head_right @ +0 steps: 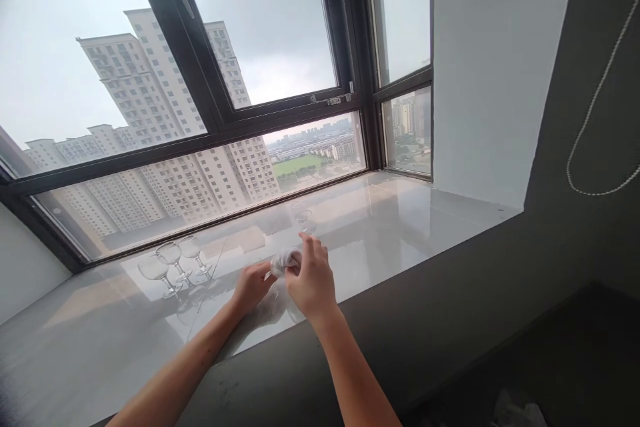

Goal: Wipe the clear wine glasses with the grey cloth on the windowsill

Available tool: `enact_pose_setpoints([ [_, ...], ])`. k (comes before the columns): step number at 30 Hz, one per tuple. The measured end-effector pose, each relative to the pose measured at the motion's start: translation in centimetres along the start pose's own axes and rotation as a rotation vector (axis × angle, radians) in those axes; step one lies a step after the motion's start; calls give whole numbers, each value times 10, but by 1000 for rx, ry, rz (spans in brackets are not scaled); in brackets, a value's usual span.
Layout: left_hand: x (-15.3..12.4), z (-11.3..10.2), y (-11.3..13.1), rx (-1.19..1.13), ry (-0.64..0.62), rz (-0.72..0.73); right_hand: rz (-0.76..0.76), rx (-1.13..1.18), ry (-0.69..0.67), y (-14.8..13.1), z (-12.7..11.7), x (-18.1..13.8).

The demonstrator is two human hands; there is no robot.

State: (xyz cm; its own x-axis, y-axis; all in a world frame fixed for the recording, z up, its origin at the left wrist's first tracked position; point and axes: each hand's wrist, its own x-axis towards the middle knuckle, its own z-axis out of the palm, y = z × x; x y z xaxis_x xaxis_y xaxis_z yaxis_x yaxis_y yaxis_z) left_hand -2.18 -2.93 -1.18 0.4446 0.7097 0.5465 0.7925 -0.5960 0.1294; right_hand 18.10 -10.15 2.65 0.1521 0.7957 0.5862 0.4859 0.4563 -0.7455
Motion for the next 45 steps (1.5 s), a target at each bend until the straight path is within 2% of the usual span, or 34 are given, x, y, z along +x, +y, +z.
enact_pose_setpoints([
  [4,0,1,-1,9,1,-11,84,68,-66,4,-4,1],
  [12,0,2,-2,-14,23,3,-26,91,-128,-1,-12,2],
  [19,-1,2,0,-61,37,29,-29,122,-187,-8,-17,1],
  [23,0,0,2,-54,52,12,7,123,-167,-11,-17,0],
  [28,0,-2,3,-58,5,14,27,24,-127,-7,-11,0],
  [34,1,0,3,-63,23,-13,-105,-8,-73,-8,-9,-1],
  [37,1,0,3,-84,41,-13,-137,-20,-112,-11,-10,-2],
  [45,1,-1,2,-84,5,-19,-87,-51,-225,-14,-20,-2],
])
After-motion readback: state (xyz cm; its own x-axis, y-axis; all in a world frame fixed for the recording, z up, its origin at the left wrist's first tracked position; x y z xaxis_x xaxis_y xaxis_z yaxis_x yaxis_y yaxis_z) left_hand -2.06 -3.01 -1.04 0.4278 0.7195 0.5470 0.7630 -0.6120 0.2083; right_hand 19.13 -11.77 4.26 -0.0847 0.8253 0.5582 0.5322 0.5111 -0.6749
